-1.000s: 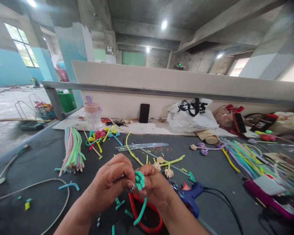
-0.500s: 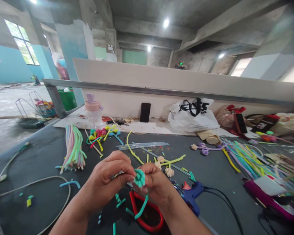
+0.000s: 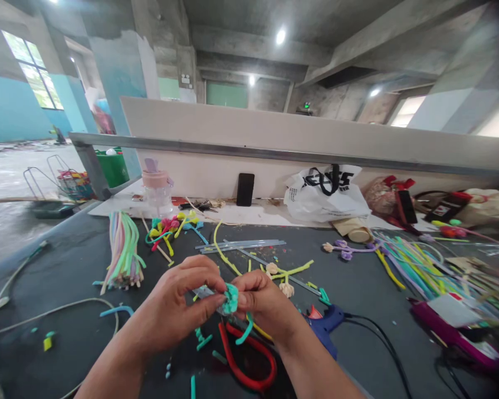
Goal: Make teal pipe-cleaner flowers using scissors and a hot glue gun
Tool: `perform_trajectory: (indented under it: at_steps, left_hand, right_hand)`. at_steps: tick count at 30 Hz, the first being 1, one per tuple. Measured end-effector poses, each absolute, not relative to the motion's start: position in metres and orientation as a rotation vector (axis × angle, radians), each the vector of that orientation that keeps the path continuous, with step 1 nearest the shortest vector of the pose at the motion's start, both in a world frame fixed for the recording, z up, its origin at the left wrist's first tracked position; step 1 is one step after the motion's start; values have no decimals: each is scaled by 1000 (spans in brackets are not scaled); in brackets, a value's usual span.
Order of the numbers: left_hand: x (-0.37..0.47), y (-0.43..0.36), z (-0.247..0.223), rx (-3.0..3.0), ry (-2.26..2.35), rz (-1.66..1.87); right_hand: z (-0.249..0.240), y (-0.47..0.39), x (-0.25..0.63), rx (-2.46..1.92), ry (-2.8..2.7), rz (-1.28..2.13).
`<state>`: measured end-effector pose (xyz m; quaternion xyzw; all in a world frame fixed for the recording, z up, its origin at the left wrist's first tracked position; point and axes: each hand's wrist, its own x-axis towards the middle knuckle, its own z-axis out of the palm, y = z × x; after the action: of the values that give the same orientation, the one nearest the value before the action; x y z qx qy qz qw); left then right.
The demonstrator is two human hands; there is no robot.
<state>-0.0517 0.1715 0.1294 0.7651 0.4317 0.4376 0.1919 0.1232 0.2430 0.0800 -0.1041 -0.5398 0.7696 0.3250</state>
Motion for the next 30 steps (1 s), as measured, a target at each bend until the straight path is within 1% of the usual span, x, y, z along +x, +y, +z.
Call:
perform_trajectory:
  at_steps: [14,16,18,21,24,26,28,30]
  left_hand:
    - [-50,176,127,2005,1132,1219]
    - [-50,177,125,1937,1113,1265]
    - [-49,180,119,1782,1097,1382]
    - [-47,188,107,1447,1092,1619]
    - [-40,196,95,1488,972,1569]
    - [-32,199,89,1521,974,1565]
    - [-26,200,86,1573,1006,1555]
    - [-24,201,84,1623,1036,1563]
  right_hand:
    - [88,242,125,-357,-1512,1924]
    - [86,243,123,-366,-1499,1907]
    - [85,243,122,-388,-1441,1871]
    - [85,244,119,-436,-1395,1700]
    - [86,247,118,-455,-1476,1390]
    - [86,250,119,-440,-1508,1240]
    - [85,252,119,-409,-1513,1179]
    - [83,253,121,-391,-1536,1201]
